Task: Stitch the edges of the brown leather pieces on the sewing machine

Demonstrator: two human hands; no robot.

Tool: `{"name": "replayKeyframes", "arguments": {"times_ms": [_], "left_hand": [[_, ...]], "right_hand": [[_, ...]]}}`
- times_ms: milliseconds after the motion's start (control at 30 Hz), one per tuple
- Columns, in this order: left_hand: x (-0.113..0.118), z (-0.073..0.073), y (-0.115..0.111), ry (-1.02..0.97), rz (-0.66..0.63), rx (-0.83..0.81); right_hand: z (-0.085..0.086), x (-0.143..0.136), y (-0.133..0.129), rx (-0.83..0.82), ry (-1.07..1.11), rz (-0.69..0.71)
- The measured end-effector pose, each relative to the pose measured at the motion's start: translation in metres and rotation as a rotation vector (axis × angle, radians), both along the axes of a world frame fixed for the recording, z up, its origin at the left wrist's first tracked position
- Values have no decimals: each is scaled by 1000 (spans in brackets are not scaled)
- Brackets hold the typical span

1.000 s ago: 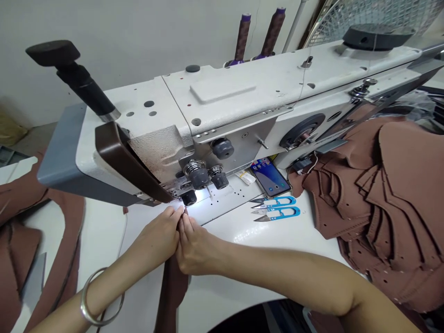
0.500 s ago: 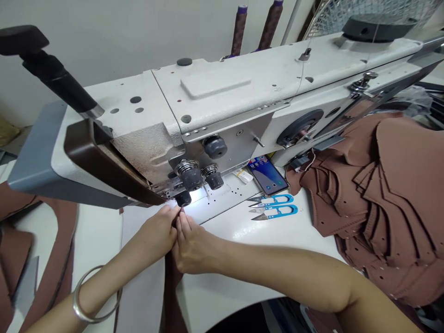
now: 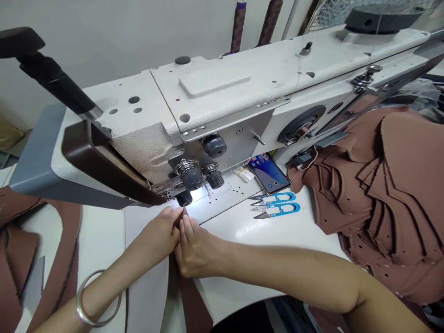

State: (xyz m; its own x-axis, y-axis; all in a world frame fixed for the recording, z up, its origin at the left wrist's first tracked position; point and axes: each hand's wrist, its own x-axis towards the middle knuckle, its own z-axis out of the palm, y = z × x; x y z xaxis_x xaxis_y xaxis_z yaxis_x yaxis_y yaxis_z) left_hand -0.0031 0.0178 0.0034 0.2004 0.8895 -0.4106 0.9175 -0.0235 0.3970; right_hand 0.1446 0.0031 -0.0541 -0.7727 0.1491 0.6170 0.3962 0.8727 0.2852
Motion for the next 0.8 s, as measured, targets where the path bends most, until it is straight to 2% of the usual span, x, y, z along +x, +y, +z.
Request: {"name": "replayKeyframes", "arguments": {"times_ms": [133, 433, 800], "left_hand": [[0, 2, 3, -3, 11, -1], [-3, 3, -10, -61, -26, -29], [-6, 3, 10, 37, -65, -31]], "right_hand": [[1, -2, -3, -15, 10, -5], [10, -1, -11, -5, 37, -16], [8, -3, -2, -17, -1, -10]]}}
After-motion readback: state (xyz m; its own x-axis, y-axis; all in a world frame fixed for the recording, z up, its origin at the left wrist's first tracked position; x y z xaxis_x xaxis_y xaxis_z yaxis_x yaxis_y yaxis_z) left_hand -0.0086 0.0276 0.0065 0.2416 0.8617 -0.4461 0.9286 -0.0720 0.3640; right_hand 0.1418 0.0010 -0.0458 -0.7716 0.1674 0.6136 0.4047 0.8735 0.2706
